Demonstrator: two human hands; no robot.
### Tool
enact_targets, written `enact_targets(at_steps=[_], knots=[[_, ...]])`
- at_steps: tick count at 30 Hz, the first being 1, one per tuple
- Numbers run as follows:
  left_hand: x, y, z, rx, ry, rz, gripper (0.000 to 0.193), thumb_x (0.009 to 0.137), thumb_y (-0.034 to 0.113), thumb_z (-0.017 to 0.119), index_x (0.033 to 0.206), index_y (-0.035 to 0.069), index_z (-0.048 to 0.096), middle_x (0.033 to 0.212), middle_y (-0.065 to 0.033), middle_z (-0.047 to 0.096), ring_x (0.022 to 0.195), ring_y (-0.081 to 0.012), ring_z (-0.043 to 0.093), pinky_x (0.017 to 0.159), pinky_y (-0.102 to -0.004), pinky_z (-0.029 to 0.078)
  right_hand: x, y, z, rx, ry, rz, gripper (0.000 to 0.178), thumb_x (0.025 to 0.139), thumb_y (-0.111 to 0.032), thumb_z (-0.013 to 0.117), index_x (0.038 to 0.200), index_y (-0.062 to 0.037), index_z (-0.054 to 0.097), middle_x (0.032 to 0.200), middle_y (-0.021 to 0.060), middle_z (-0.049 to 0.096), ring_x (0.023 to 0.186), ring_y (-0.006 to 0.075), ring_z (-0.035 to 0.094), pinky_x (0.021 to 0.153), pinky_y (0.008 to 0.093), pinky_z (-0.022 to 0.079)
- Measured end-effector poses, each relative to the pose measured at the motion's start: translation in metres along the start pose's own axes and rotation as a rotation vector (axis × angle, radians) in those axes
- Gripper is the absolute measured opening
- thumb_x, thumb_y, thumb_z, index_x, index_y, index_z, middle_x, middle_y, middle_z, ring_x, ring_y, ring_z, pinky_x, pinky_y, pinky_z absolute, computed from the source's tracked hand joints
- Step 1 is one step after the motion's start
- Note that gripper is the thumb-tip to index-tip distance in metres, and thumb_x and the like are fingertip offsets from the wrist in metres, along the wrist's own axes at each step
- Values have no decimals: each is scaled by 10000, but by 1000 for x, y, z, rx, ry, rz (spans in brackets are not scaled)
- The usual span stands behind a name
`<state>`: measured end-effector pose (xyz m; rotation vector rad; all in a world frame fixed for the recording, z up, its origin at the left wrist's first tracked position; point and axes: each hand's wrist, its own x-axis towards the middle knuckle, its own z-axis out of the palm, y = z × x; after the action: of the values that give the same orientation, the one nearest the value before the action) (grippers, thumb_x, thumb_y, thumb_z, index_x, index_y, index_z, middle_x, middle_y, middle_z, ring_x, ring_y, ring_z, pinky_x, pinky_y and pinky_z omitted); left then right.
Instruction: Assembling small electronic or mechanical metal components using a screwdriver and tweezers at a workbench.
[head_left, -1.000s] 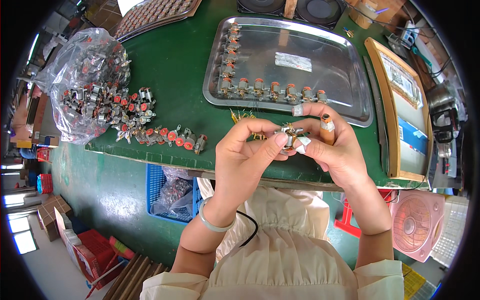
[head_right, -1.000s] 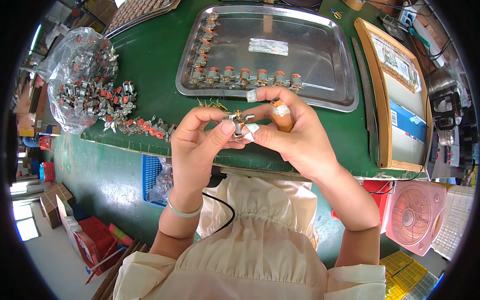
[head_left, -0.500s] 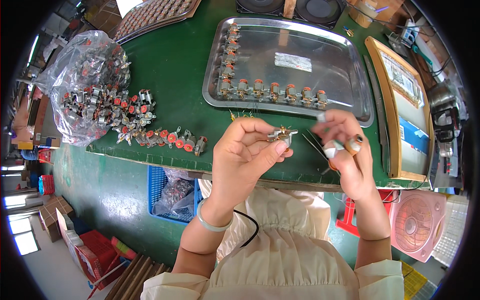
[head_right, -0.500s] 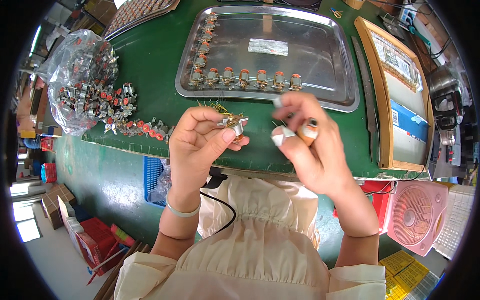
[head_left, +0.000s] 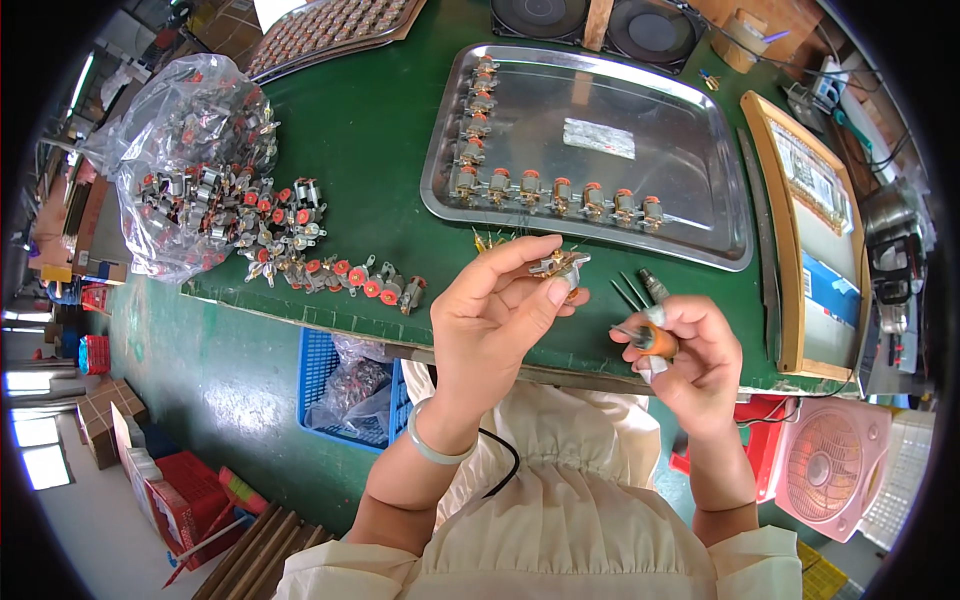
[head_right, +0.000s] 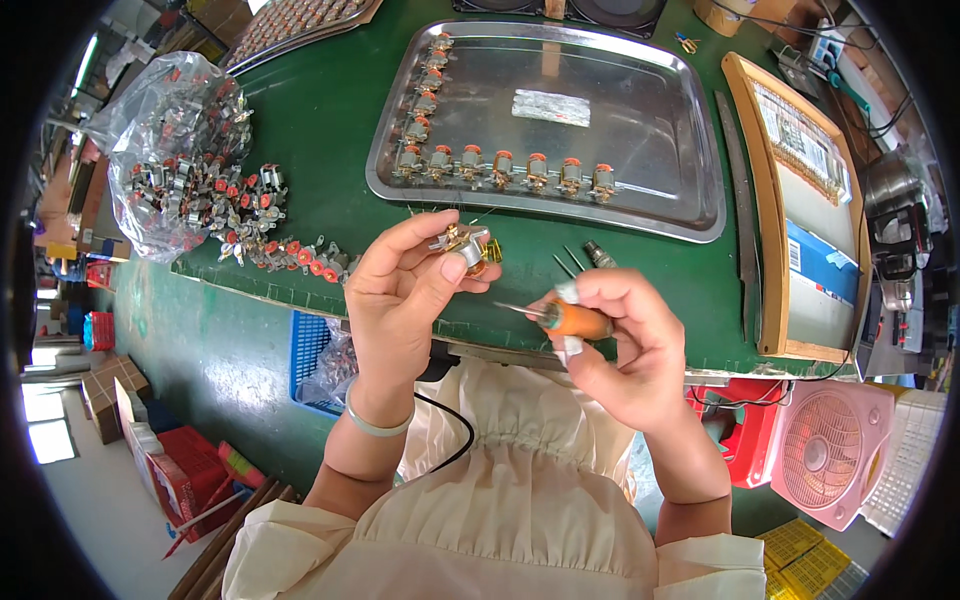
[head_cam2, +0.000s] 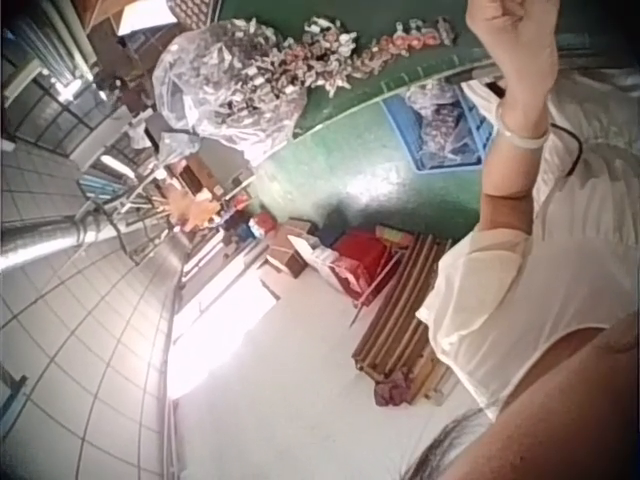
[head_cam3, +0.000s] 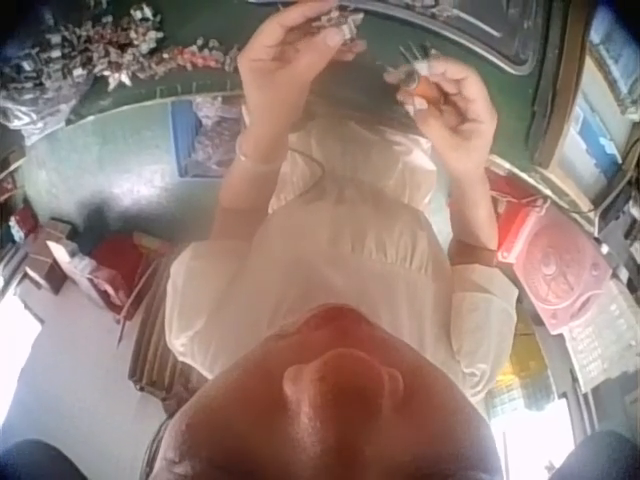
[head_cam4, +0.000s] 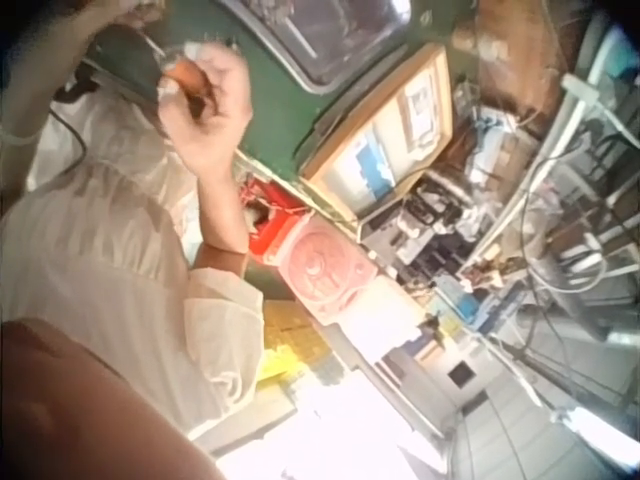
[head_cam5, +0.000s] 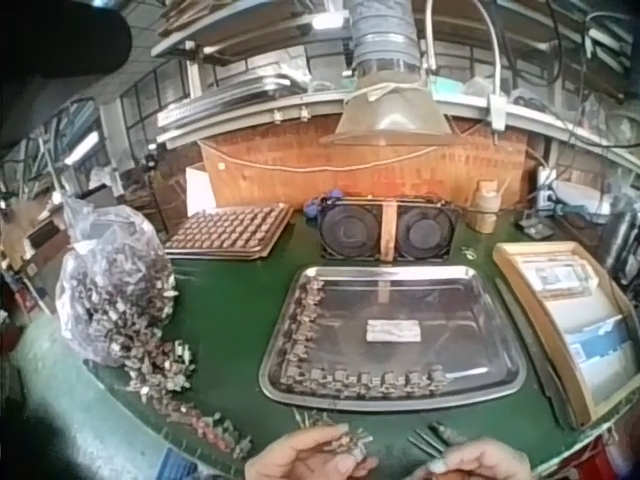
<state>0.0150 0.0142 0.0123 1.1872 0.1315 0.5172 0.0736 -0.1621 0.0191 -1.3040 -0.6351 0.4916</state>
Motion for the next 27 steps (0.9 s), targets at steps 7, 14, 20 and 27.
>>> enact_targets(at_steps=[7, 14, 20, 27], knots=[[-3, 3, 2, 36, -17, 16, 290, 813, 0, 553, 1092, -49, 490, 941, -177, 598, 772, -240, 629, 657, -300, 542, 7, 1, 9, -115, 127, -73, 360, 681, 136, 546, 975, -18, 406, 652, -13, 416, 544, 25, 328, 495, 168, 283], [-5, 3, 7, -100, -87, -85, 293, 846, 26, 519, 1126, -52, 477, 982, -145, 583, 856, -215, 601, 738, -305, 518, 20, 3, 23, -208, 187, -116, 351, 702, 73, 643, 992, -5, 461, 598, -42, 401, 535, 2, 338, 482, 158, 280], [-8, 0, 11, -10, -99, -17, 271, 882, 34, 466, 1136, -57, 484, 1006, -105, 570, 868, -134, 568, 748, -255, 485, 27, 10, 30, -396, 245, -182, 475, 653, 58, 690, 1041, -33, 431, 919, 51, 595, 503, -9, 338, 436, 148, 295], [-9, -6, 13, 135, -73, 67, 233, 872, 21, 476, 1091, -31, 539, 1032, -106, 544, 820, -106, 556, 700, -217, 470, 30, 11, 32, -434, 283, -218, 501, 660, 65, 668, 1069, -38, 398, 886, 43, 599, 501, 2, 343, 435, 158, 306]])
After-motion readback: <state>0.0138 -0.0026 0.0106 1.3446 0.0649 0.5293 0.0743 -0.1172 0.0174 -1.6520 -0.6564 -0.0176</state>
